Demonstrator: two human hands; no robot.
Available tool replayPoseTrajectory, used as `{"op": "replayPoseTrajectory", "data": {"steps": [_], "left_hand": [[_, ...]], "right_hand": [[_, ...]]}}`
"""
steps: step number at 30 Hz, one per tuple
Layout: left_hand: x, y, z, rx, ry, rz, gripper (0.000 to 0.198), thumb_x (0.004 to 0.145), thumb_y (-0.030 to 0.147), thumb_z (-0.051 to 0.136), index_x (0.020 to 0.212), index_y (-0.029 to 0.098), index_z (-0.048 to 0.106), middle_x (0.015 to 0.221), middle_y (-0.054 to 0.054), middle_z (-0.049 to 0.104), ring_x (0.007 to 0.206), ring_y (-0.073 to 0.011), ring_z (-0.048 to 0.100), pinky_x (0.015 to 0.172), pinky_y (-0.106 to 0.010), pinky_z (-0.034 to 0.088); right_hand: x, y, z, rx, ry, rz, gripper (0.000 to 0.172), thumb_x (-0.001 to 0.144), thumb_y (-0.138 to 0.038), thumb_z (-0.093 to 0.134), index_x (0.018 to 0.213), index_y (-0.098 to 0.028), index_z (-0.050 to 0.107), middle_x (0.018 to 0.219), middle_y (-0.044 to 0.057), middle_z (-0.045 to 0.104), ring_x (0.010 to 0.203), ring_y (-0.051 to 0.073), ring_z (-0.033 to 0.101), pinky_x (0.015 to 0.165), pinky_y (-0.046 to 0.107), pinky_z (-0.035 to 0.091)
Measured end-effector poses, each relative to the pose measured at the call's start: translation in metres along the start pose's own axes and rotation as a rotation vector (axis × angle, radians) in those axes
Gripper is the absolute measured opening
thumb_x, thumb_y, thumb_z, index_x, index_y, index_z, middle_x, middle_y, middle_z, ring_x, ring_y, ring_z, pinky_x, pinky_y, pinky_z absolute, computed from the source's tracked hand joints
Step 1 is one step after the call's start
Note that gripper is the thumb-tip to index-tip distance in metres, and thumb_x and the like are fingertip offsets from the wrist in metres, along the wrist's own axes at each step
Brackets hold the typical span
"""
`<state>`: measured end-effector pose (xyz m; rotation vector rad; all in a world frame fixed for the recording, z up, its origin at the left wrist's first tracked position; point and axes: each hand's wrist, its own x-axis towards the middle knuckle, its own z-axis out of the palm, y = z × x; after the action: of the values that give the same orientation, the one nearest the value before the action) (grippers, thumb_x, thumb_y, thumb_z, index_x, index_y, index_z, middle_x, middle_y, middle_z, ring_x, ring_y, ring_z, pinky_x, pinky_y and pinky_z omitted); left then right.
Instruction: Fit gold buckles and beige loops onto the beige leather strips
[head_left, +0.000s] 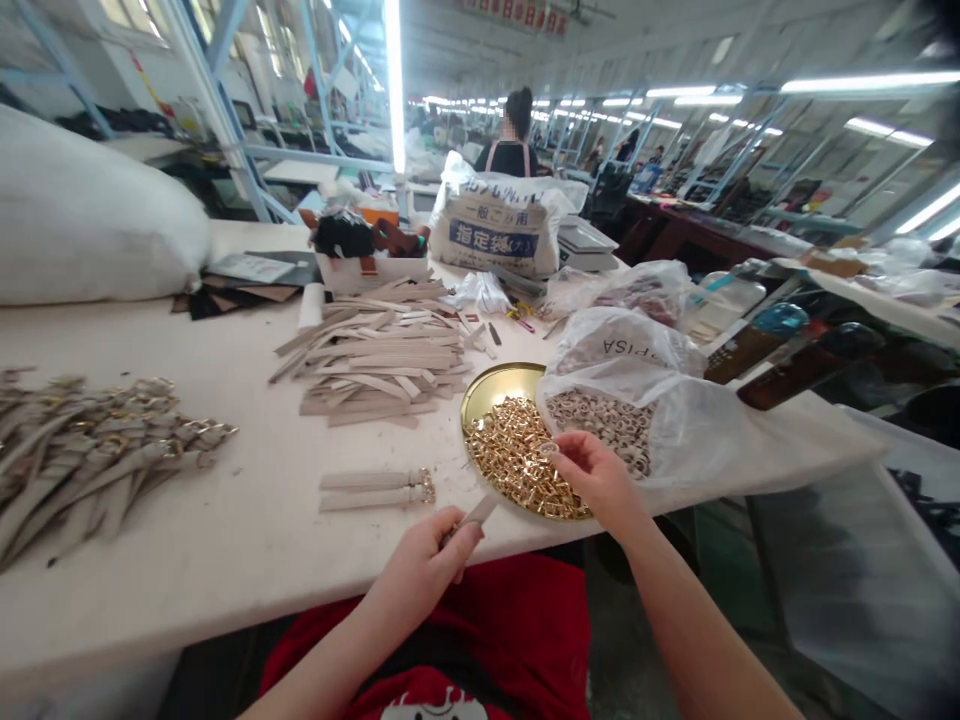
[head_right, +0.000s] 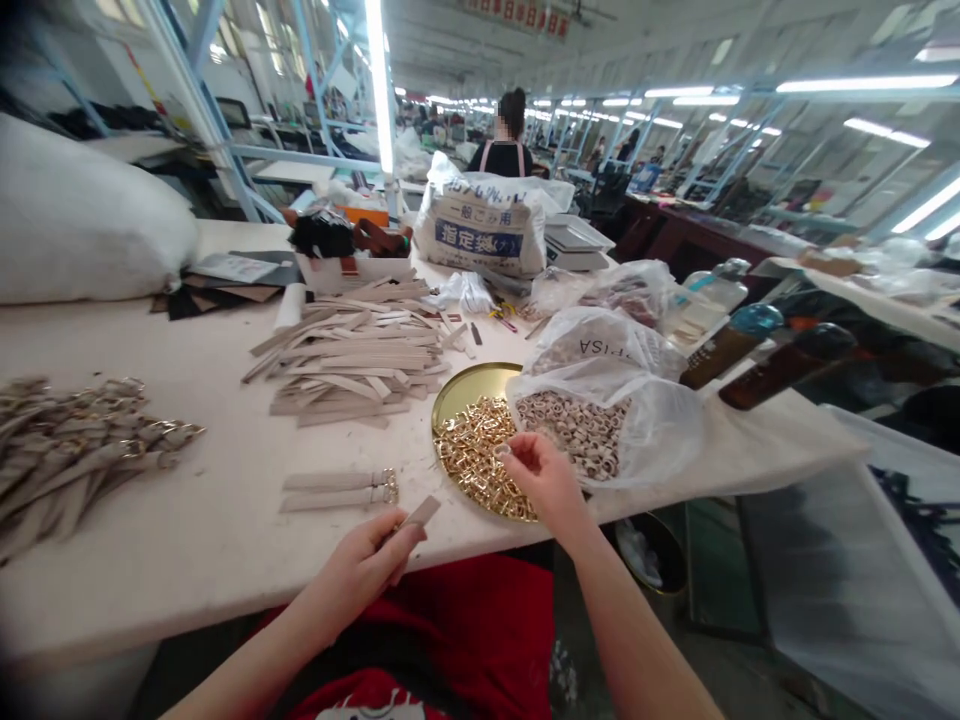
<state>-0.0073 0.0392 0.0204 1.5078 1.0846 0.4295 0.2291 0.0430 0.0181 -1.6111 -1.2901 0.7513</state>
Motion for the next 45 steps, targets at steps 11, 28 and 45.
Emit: {"op": "replayPoseTrajectory", "data": {"steps": [11,28,45], "left_hand": [[-0.011,-0.002,-0.013,0.013,0.083,0.060,0.028,0.082,0.040,0.040,0.070,0.017,0.051,0.050,0.007,0.040,0.047,-0.0075,0.037,0.046,-0.019,0.027],[-0.006,-0.020,-0.030,0.238,0.036,0.038,0.028,0.081,0.034,0.039,0.063,0.017,0.053,0.053,0.004,0.042,0.052,-0.0104,0.039,0.049,-0.022,0.024],[-0.001,-0.031,-0.026,-0.205,0.092,-0.092,0.025,0.072,0.017,0.048,0.096,0.017,0.038,0.052,0.009,0.046,0.042,-0.0050,0.039,0.043,-0.016,0.028]], "right_hand": [[-0.049,-0.038,0.074,0.519,-0.182,0.170,0.023,0.071,-0.037,0.065,0.084,-0.021,0.056,0.075,-0.002,0.057,0.070,0.012,0.055,0.069,0.026,0.044],[-0.043,-0.022,0.095,0.555,-0.350,0.368,0.026,0.071,-0.040,0.063,0.085,-0.019,0.062,0.062,-0.003,0.055,0.057,0.010,0.052,0.060,0.026,0.044],[-0.062,-0.026,0.114,0.667,-0.245,0.366,0.038,0.078,-0.055,0.047,0.076,-0.019,0.059,0.072,0.003,0.058,0.062,0.014,0.052,0.062,0.030,0.045]]}}
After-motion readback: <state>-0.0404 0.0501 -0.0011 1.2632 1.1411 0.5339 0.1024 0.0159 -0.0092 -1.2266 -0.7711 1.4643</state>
